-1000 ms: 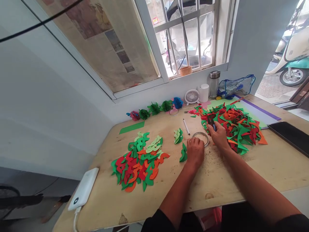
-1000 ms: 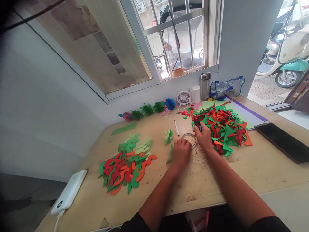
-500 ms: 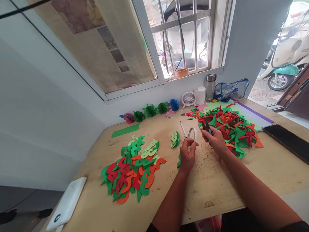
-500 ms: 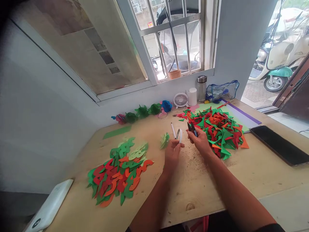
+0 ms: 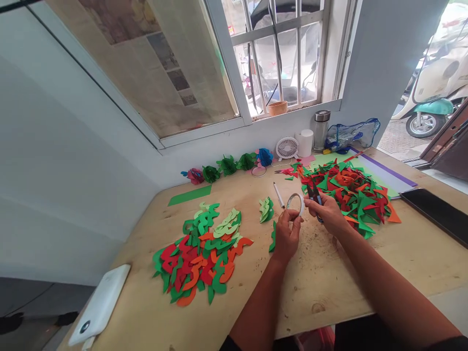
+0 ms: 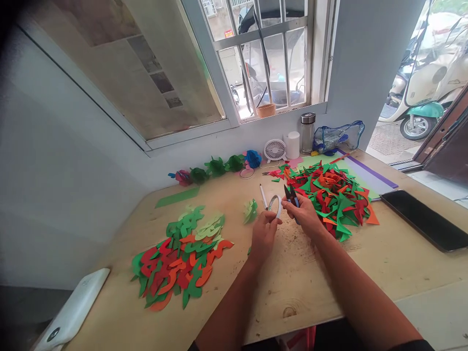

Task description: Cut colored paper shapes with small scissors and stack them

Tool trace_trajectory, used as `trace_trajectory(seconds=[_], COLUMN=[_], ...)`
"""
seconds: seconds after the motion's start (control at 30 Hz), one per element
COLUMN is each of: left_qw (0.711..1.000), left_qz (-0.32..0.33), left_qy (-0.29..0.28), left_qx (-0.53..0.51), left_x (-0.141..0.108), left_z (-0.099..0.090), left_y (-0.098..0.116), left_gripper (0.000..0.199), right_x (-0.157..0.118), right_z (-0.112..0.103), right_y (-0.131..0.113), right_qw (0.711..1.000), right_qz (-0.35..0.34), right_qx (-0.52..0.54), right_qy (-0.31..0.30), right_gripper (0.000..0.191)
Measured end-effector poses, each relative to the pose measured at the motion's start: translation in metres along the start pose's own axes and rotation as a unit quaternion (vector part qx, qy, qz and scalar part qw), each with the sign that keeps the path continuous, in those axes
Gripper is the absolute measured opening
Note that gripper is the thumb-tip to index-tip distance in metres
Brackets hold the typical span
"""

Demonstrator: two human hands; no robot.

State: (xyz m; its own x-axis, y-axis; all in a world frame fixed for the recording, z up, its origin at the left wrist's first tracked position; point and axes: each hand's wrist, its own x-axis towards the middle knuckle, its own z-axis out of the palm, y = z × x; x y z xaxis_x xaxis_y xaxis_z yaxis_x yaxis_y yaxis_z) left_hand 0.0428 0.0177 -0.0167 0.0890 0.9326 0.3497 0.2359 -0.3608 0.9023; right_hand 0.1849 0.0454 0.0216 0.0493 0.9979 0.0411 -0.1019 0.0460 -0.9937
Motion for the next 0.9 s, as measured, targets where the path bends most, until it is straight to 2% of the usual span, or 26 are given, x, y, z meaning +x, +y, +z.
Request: trace_trajectory(seconds=[0.2,0.4,0.53,0.63,0.8,0.9], left_qw=[1.0,1.0,0.999,0.999,0.997,0.995], left_qz=[0.017,0.014,0.01,0.002,-0.011,-0.014], left_qy=[0.009,0.001,0.001,0.01,0.02,0.034], left_qx=[-0.001,-0.028,-0.032,-0.043,-0.079,-0.09], left_x=[0.0003,0.0024,0.0021,0.0017,0.0017,0.0021], left_z=[-0.0013,-0.0039,-0.0038,-0.0031,-0.0022,-0.0027], left_y=[0.0022,0.0088,0.0071,0.0058,0.0045,0.0023], left_gripper=[0.015,0.035,0.034,0.032,0.037,0.038], right_x=[-0.0036,-0.0052,-0.0054,-0.0051,-0.0046,-0.0046], right_z=[0.0,-0.0042,-0.0064,-0.0049,0.0009,0.0013], right_y=[-0.0058,-0.0043,-0.0019,-0.002,-0.0059,-0.0084], right_qw=[0.999,0.997,0.995,0.996,0.998,0.997], right_qz=[-0.001,-0.033,-0.036,-0.043,-0.055,-0.054], right_qx=[0.028,0.035,0.051,0.047,-0.026,-0.042], right_qy=[-0.019,-0.058,-0.08,-0.059,0.015,0.021], right_gripper=[0.036,0.031,0.028,0.03,0.036,0.042])
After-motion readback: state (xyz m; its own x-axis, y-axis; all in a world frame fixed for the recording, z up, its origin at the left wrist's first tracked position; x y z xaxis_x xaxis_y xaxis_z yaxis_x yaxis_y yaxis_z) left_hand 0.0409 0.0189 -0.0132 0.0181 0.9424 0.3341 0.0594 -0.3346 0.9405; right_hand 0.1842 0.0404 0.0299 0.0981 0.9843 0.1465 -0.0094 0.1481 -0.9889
